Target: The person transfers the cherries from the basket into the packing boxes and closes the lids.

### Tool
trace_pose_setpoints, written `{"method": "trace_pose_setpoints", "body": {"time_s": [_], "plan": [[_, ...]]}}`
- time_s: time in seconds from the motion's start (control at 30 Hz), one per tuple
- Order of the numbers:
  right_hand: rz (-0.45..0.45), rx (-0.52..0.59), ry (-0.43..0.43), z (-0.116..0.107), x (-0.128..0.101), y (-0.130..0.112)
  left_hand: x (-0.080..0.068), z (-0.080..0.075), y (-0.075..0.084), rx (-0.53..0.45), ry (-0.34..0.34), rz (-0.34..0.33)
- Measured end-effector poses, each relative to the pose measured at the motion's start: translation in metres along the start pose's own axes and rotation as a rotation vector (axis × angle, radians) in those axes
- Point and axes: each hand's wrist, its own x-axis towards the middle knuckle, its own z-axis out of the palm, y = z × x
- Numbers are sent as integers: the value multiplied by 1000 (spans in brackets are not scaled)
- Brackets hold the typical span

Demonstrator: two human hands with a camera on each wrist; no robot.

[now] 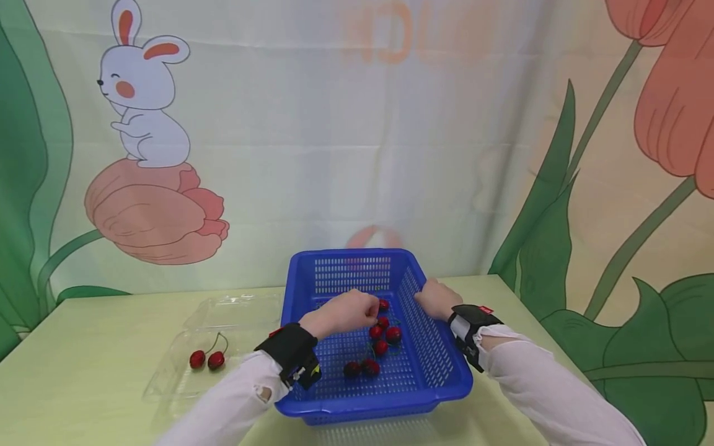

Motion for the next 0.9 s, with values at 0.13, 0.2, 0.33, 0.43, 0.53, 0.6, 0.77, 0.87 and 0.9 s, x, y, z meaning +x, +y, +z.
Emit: {"method": "trace_pose_setpoints", "body": {"time_s": [0.13, 0.2, 0.33, 0.43, 0.53, 0.6, 0.77, 0.87, 0.9], "plan": [[7, 3, -3, 1, 1, -1, 2, 6, -1, 26, -4, -23], [10, 5, -7, 1, 2, 0, 2, 8, 0, 43, -18, -39], [1, -11, -3, 1, 3, 1, 1, 12, 1, 88, -98, -78], [4, -5, -8, 1, 4, 2, 1, 16, 0, 116, -143, -89], [-3, 2, -15, 2, 5, 2, 1, 19, 0, 117, -182, -111], [-15, 4, -13, 2, 5, 2, 0, 19, 1, 126, -211, -129], [-16, 0, -7, 2, 5, 3, -1, 19, 5, 177, -255, -132], [-10, -13, 1, 4, 6, 4, -2, 20, 6, 164, -268, -144], [-14, -17, 2, 4, 6, 4, -3, 21, 7, 150, -279, -156]]}}
